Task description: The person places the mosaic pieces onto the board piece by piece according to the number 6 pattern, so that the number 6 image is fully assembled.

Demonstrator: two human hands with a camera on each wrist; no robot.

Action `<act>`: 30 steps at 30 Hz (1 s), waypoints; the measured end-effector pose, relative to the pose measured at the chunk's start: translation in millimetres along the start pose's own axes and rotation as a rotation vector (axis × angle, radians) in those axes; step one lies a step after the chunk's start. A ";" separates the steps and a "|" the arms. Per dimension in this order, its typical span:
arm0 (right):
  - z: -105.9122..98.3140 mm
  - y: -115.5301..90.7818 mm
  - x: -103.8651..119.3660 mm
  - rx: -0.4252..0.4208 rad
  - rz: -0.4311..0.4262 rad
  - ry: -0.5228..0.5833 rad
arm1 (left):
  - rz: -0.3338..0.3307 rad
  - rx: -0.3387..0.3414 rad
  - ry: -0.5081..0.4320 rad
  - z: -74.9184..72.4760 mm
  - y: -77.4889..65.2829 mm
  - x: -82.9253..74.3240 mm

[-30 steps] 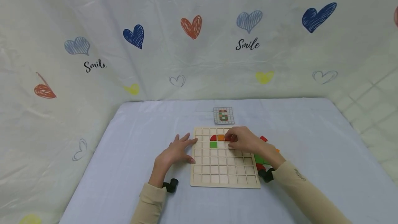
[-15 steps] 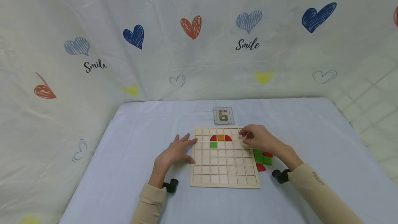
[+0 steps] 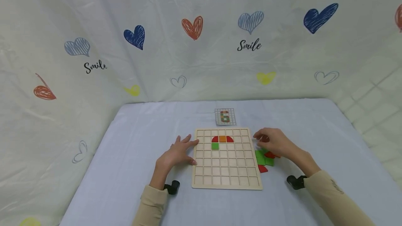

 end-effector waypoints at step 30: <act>-8.9 -34.5 -51.4 0.023 0.095 -0.059 | 0.009 0.000 -0.011 1.1 0.3 0.9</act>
Point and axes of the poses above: each hand's wrist, its own y-axis towards the middle knuckle, its own z-axis out of the palm, x = y × z, the point moved 4 cm from there along y, towards the middle knuckle, and after that the axes turned 15 degrees about z, right-handed, at the moved point
